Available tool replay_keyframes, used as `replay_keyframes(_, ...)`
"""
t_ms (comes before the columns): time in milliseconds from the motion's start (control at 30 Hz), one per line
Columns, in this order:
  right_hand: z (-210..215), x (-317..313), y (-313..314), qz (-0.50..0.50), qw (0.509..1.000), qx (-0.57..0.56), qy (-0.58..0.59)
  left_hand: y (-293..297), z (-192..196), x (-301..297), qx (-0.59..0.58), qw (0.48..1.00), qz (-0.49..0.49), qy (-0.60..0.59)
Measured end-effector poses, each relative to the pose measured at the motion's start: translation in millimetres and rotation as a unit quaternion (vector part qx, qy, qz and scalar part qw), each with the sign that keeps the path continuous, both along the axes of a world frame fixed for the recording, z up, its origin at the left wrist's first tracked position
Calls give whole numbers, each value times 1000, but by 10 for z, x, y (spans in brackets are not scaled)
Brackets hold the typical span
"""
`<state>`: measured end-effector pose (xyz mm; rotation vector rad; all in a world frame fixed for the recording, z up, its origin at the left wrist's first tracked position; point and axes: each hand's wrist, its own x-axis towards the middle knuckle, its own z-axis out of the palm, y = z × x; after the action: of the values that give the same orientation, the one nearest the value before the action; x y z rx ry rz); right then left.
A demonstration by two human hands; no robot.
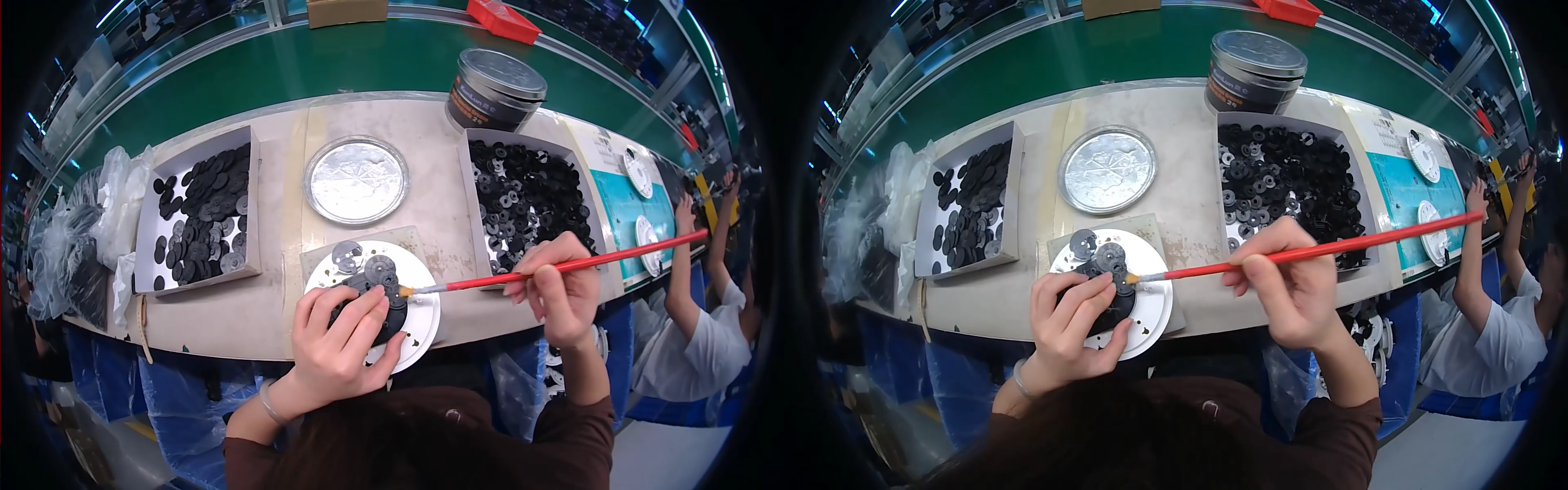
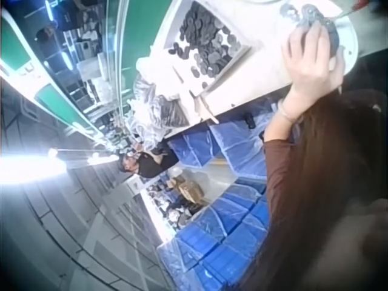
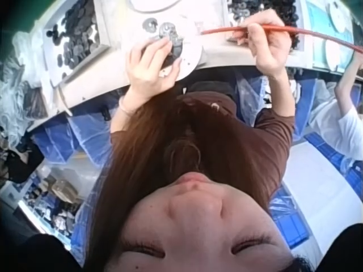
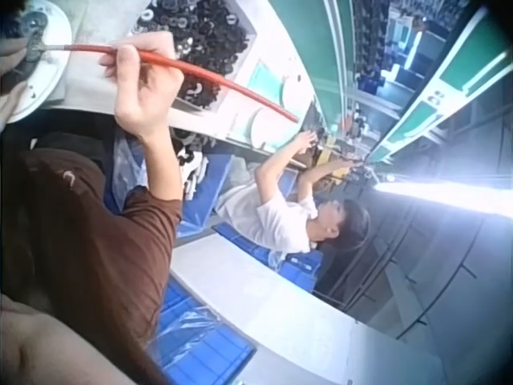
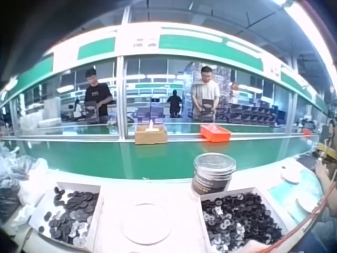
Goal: Assembling small black components onto a circular base plate by applying glue with a brush.
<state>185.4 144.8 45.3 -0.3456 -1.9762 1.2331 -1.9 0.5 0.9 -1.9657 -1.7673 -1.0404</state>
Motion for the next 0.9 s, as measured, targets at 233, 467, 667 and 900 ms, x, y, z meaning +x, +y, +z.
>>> replay_keyframes(233,117,-235,213,-87,995,-42,37,-20,-37,23,12,999,13,-34)
replay_keyframes(467,68,-513,521,-48,991,-121,-12,-107,2,1,-25,998,57,-16)
replay_keyframes(667,-34,46,753,-172,975,-139,8,49,515,-322,-129,988,-56,-59)
replay_keyframes(900,-125,646,865,-214,971,-78,69,1248,730,-1235,-225,971,76,-27)
